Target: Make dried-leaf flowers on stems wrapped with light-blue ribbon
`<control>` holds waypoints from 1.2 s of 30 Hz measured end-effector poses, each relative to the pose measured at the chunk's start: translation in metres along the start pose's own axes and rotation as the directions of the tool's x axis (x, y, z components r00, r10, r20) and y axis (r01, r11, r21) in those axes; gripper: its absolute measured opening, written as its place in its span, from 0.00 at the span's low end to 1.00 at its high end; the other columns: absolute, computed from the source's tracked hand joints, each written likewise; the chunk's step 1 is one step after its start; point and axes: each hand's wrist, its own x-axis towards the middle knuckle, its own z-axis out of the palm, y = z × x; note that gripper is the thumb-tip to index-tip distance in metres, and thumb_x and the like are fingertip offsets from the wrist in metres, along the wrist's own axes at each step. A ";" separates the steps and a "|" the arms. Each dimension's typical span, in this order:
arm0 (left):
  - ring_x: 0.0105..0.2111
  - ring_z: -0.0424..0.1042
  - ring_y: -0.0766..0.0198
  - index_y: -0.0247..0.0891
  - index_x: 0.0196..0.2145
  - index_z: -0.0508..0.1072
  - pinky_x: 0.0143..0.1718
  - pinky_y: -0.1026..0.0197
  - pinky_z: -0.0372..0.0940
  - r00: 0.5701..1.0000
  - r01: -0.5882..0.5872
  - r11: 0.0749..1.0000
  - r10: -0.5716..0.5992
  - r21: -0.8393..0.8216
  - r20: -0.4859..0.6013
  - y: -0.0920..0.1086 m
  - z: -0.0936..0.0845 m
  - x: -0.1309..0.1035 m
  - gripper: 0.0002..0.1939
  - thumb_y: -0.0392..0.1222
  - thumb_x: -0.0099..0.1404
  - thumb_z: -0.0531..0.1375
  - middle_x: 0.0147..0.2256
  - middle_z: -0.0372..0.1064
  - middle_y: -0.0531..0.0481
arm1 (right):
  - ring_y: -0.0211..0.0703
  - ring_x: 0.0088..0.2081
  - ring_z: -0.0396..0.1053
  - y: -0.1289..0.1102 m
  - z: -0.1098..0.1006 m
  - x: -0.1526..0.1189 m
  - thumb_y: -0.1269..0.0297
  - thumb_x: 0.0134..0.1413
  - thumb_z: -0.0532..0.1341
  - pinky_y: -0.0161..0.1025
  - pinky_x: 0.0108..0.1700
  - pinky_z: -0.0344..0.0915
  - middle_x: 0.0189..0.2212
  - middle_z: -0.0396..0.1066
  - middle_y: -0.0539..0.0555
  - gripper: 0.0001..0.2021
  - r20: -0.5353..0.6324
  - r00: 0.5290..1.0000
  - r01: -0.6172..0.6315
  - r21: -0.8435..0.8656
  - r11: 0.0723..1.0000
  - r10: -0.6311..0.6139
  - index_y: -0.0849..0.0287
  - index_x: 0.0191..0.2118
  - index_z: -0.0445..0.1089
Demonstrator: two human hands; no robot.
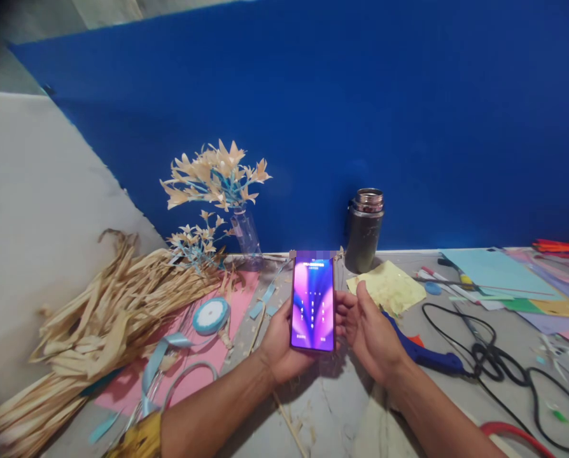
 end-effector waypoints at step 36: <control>0.34 0.76 0.56 0.29 0.45 0.76 0.42 0.54 0.66 0.986 -0.015 0.993 -0.005 -0.118 -0.168 0.000 -0.016 0.003 0.26 0.58 0.69 0.53 0.36 0.77 0.40 | 0.64 0.60 0.60 -0.013 -0.015 -0.003 0.58 0.64 0.57 0.62 0.58 0.59 0.58 0.63 0.63 0.15 0.709 0.364 0.496 -0.697 -0.519 -0.604 0.56 0.51 0.74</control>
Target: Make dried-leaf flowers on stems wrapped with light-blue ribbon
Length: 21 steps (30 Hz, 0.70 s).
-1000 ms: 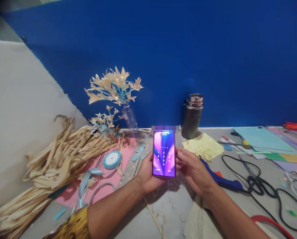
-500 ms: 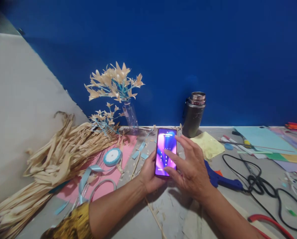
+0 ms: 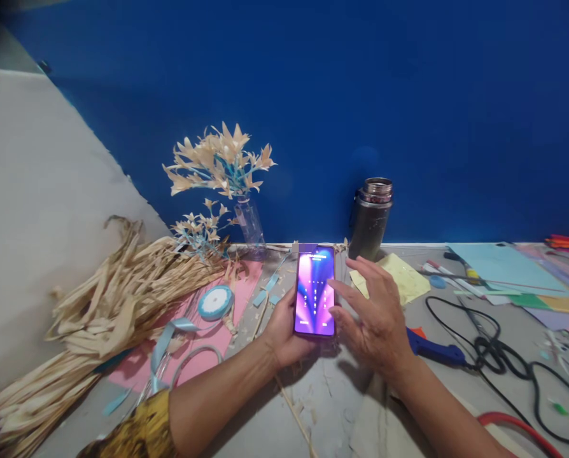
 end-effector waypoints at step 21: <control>0.34 0.74 0.55 0.30 0.47 0.74 0.40 0.55 0.65 0.999 -0.022 0.999 0.020 -0.042 -0.046 0.012 0.011 -0.003 0.23 0.53 0.71 0.51 0.37 0.76 0.40 | 0.64 0.61 0.58 0.002 0.000 -0.001 0.58 0.61 0.61 0.62 0.58 0.60 0.59 0.62 0.61 0.12 0.186 0.976 0.099 0.076 0.992 -0.112 0.53 0.47 0.76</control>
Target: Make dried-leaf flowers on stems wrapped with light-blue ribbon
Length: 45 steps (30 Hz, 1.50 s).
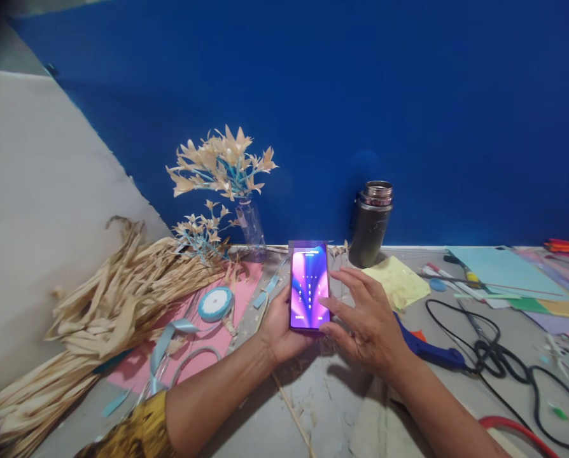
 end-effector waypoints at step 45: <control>0.32 0.74 0.53 0.27 0.44 0.74 0.36 0.55 0.63 0.999 0.017 0.993 -0.022 0.118 0.041 0.002 -0.016 0.006 0.27 0.57 0.68 0.53 0.35 0.75 0.36 | 0.57 0.53 0.65 0.017 0.004 -0.005 0.67 0.65 0.53 0.58 0.54 0.61 0.50 0.70 0.61 0.12 -0.194 0.965 -0.171 0.041 0.984 0.176 0.57 0.45 0.75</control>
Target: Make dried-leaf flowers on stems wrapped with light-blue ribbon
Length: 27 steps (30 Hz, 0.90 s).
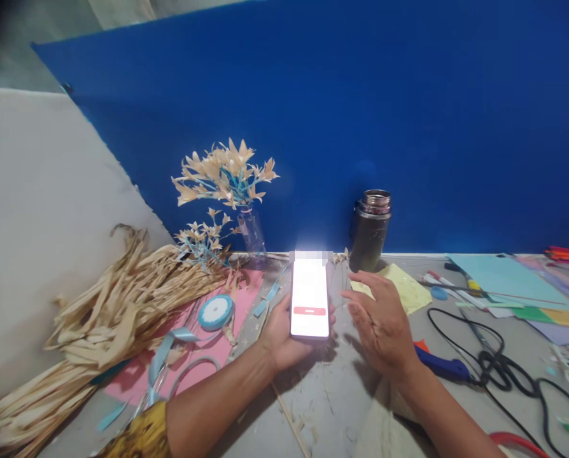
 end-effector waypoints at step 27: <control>0.34 0.74 0.52 0.28 0.47 0.74 0.38 0.54 0.62 0.982 0.143 0.986 -0.152 0.085 0.108 -0.009 0.004 -0.005 0.29 0.59 0.67 0.52 0.38 0.76 0.34 | 0.38 0.22 0.64 0.011 -0.002 0.055 0.40 0.55 0.60 0.33 0.18 0.54 0.26 0.74 0.58 0.25 0.518 0.470 -0.854 0.471 0.220 0.715 0.61 0.30 0.75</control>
